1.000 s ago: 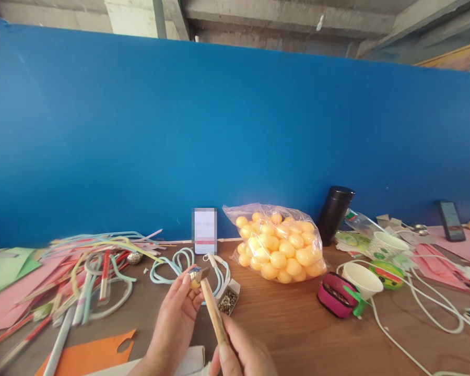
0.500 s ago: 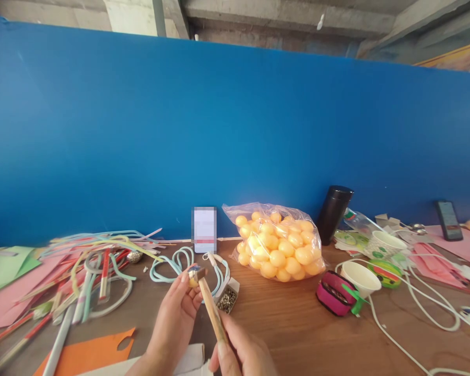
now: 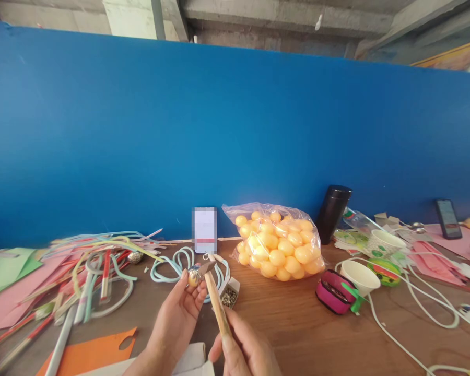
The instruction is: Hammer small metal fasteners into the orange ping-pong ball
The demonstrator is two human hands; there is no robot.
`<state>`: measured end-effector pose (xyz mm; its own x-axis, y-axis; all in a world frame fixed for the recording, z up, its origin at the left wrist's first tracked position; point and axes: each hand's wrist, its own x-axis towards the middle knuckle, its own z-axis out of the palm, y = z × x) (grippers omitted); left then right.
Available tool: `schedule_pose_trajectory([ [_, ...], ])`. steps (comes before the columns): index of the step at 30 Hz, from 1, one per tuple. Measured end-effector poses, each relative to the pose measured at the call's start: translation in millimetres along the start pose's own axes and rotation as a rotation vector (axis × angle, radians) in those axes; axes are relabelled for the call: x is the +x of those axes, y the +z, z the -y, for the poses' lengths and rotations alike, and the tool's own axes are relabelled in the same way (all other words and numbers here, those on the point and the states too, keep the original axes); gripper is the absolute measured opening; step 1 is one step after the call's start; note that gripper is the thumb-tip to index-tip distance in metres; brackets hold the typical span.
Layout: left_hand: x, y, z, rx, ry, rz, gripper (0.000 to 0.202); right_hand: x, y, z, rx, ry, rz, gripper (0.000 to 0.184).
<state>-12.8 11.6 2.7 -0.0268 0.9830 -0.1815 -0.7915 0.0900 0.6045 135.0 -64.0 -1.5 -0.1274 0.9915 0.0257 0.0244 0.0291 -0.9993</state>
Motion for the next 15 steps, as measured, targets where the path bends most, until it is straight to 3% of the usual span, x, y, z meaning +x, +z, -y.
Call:
schedule_pose_trajectory([
  [8,2.6,-1.7,1.6,-0.005,-0.006,-0.031,0.009,3.6,-4.8,-3.6,0.044,0.024,0.032,0.060],
  [15,2.0,-0.3,2.1,0.079,-0.014,0.005,0.021,4.9,-4.7,-3.4,0.042,0.025,0.068,0.065],
])
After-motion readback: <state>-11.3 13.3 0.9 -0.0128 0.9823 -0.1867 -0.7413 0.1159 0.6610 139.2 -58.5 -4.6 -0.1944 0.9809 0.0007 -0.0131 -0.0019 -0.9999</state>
